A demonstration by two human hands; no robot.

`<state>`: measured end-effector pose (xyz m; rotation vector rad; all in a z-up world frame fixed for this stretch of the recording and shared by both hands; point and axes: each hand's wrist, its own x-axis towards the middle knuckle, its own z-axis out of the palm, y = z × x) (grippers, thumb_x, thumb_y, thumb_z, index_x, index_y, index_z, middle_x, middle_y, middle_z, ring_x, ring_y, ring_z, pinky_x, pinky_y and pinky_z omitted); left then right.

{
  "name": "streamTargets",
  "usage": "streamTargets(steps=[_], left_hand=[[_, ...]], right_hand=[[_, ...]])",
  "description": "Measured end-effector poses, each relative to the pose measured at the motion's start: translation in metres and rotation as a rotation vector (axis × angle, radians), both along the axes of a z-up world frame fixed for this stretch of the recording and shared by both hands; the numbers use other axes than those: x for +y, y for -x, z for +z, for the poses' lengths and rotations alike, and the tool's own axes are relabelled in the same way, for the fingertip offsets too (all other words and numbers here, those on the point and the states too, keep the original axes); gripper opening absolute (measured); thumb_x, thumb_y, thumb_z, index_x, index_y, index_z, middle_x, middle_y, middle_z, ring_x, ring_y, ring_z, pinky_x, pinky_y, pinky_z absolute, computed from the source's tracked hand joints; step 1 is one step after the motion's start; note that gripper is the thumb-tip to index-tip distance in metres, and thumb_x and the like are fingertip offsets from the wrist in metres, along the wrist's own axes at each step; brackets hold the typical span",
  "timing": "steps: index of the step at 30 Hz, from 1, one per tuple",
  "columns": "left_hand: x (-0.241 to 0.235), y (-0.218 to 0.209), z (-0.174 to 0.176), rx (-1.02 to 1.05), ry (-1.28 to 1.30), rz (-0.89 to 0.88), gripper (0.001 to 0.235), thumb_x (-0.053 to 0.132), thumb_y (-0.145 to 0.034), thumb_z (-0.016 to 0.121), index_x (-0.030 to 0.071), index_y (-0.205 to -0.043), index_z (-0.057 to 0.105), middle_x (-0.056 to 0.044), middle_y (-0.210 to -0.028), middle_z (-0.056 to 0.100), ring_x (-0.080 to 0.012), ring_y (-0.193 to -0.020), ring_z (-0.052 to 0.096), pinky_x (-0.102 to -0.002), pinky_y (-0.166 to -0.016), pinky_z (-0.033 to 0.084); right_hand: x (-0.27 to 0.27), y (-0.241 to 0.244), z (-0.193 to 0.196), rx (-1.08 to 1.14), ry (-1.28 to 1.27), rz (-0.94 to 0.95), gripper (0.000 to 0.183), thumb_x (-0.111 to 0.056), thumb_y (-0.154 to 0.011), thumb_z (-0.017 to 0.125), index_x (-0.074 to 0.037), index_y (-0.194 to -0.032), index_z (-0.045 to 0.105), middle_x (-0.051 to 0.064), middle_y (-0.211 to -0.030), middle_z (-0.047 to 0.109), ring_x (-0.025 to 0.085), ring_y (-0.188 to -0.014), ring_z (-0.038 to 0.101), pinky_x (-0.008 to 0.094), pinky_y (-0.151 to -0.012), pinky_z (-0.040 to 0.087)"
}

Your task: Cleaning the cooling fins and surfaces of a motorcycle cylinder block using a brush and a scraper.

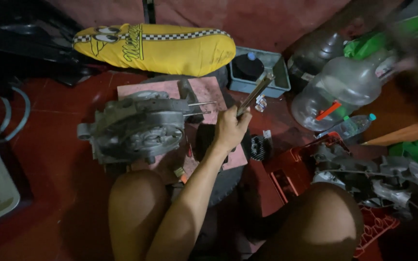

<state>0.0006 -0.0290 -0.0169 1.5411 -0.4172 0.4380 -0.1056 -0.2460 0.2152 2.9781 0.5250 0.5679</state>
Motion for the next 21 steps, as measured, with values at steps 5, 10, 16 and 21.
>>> streamTargets(steps=[5, 10, 16, 21], left_hand=[[-0.001, -0.001, -0.001, 0.015, -0.012, 0.010, 0.026, 0.016, -0.084, 0.065, 0.003, -0.065, 0.054, -0.023, -0.053, 0.051, -0.0389, -0.052, 0.060, -0.042, -0.047, 0.043], [-0.004, -0.004, -0.015, -0.027, -0.055, 0.020, 0.020, 0.017, -0.086, 0.066, 0.002, -0.073, 0.063, -0.015, -0.056, 0.058, -0.0319, -0.050, 0.058, -0.038, -0.047, 0.044], [-0.003, -0.006, -0.018, -0.058, -0.042, 0.012, 0.018, 0.012, -0.089, 0.065, -0.001, -0.077, 0.063, -0.007, -0.057, 0.059, -0.0202, -0.044, 0.049, -0.034, -0.045, 0.041], [0.008, -0.006, -0.012, -0.011, -0.073, -0.068, 0.029, 0.023, -0.098, 0.062, 0.001, -0.079, 0.062, -0.005, -0.058, 0.054, -0.0182, -0.049, 0.047, -0.034, -0.049, 0.040]], right_hand=[[0.016, -0.002, -0.013, 0.106, -0.087, -0.052, 0.042, -0.012, -0.102, 0.069, 0.009, -0.137, 0.058, 0.027, -0.100, 0.076, 0.032, -0.055, 0.071, 0.042, -0.044, 0.058], [0.019, -0.001, -0.016, 0.156, -0.155, -0.100, 0.042, -0.012, -0.101, 0.065, 0.007, -0.136, 0.049, 0.029, -0.097, 0.075, 0.034, -0.049, 0.072, 0.045, -0.037, 0.060], [0.028, 0.011, -0.002, 0.246, -0.377, -0.353, 0.045, -0.019, -0.105, 0.061, 0.005, -0.142, 0.055, 0.025, -0.096, 0.069, 0.033, -0.059, 0.066, 0.045, -0.049, 0.054], [0.030, -0.009, -0.028, 0.177, -1.082, -0.107, 0.034, 0.005, -0.103, 0.055, 0.002, -0.133, 0.040, 0.016, -0.105, 0.055, 0.025, -0.081, 0.059, 0.035, -0.073, 0.051]])
